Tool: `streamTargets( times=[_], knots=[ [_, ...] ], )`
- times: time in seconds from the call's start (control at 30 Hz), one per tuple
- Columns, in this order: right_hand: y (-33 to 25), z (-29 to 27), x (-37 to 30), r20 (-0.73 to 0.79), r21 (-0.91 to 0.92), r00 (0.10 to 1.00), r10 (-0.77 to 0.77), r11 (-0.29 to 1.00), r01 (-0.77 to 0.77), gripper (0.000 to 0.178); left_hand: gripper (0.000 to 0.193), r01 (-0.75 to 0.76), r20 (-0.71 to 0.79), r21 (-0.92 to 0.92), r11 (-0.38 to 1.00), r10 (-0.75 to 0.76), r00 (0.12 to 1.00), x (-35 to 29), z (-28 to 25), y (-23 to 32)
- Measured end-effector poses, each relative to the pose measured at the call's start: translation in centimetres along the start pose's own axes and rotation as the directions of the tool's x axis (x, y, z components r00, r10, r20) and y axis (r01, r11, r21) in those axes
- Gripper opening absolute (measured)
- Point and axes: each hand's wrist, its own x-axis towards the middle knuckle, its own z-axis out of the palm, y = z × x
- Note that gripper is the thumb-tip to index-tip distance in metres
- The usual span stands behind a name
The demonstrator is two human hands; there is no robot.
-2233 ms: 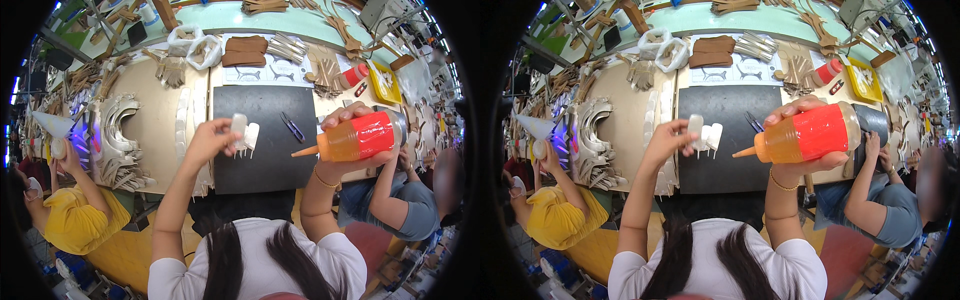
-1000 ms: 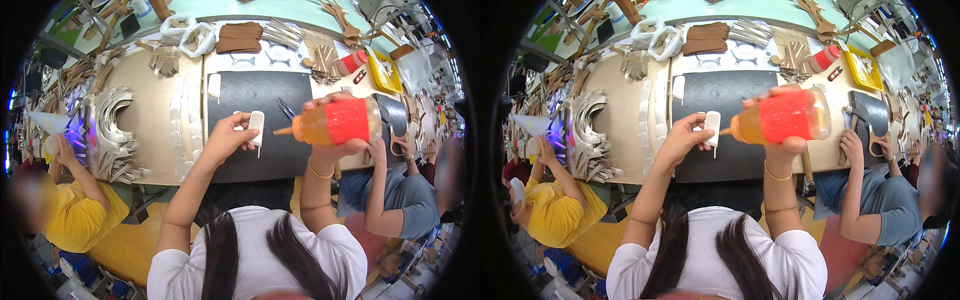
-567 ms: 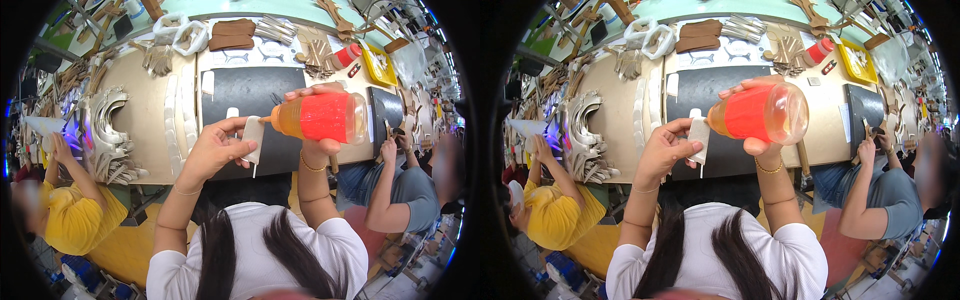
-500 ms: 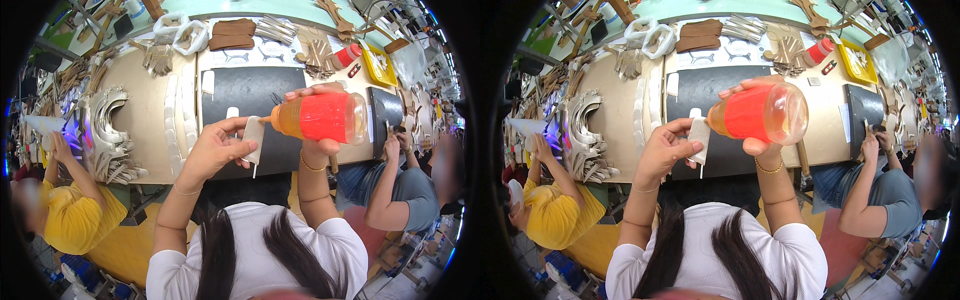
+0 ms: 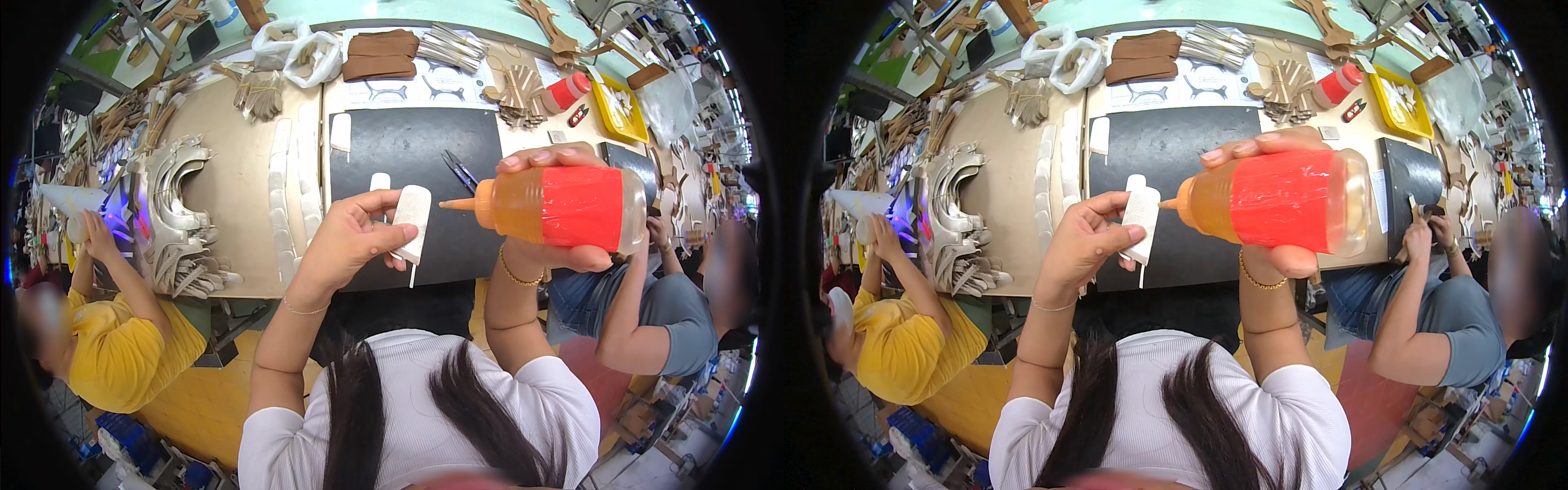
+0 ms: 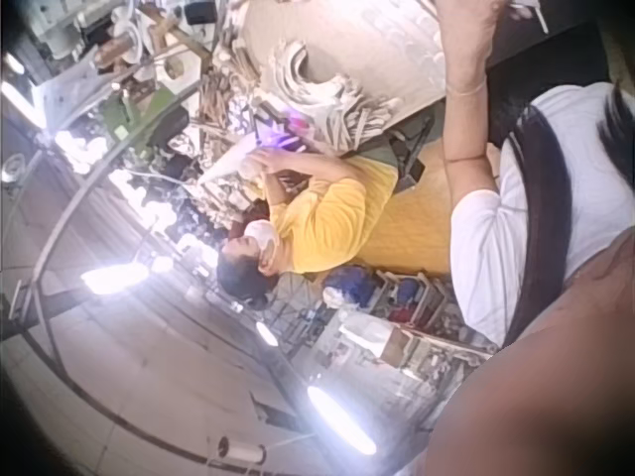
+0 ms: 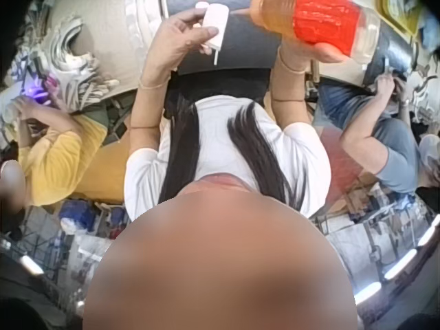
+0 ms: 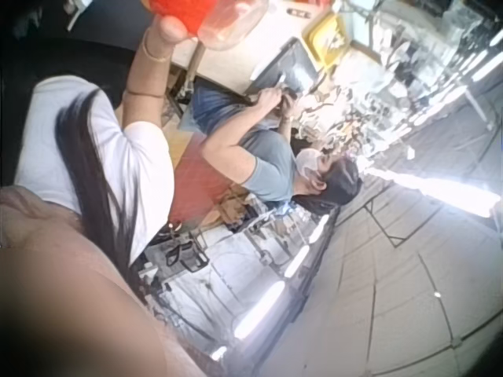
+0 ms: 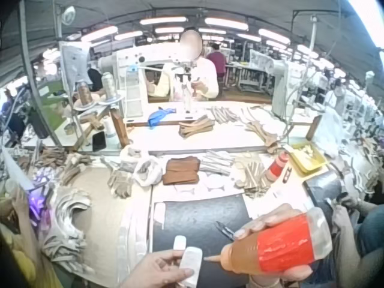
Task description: The person applies glue from a squeeze bottle to small white plastic pieces and then attaches brown fabric pieces to them. The person handles the parts one at a time, pressing them together and placing them on the work surface.
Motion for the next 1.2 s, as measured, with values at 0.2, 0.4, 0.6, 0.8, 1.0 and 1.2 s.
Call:
streamTargets(
  times=[0.2, 0.4, 0.6, 0.8, 1.0, 1.2],
  knots=[
    [-0.6, 1.2, -1.4, 0.018, -0.207, 0.963, 0.27, 0.943, -0.26, 0.098, 0.035, 0.015, -0.002, 0.009, 1.0, -0.015, 1.0, -0.3, 0.2, 0.2],
    [0.4, 0.9, -1.1, 0.149, -0.175, 0.97, 0.192, 0.971, -0.165, 0.096, 0.036, 0.029, -0.004, 0.073, 0.997, -0.028, 1.0, -0.4, 0.3, 0.5],
    [0.2, 1.8, -1.4, 0.083, -0.321, 0.966, 0.245, 0.924, -0.207, 0.096, 0.039, 0.051, -0.003, 0.094, 0.994, -0.051, 0.999, -0.5, 0.1, 0.7],
    [-0.8, 1.9, -1.2, 0.026, -0.199, 0.955, 0.297, 0.937, -0.286, 0.098, 0.039, 0.024, 0.006, 0.041, 0.999, -0.024, 1.0, -0.2, -0.3, 0.4],
    [-0.5, 0.0, 0.4, 0.034, 0.005, 0.999, -0.025, 1.0, 0.025, 0.103, 0.035, 0.001, -0.076, 0.149, 0.989, 0.011, 0.997, 0.8, -2.5, -0.9],
    [-0.5, -0.3, 0.2, -0.029, 0.002, 1.0, 0.012, 1.0, -0.012, 0.101, 0.03, -0.011, -0.412, 0.504, 0.864, 0.252, 0.876, 5.3, -8.7, -2.5]
  ],
)
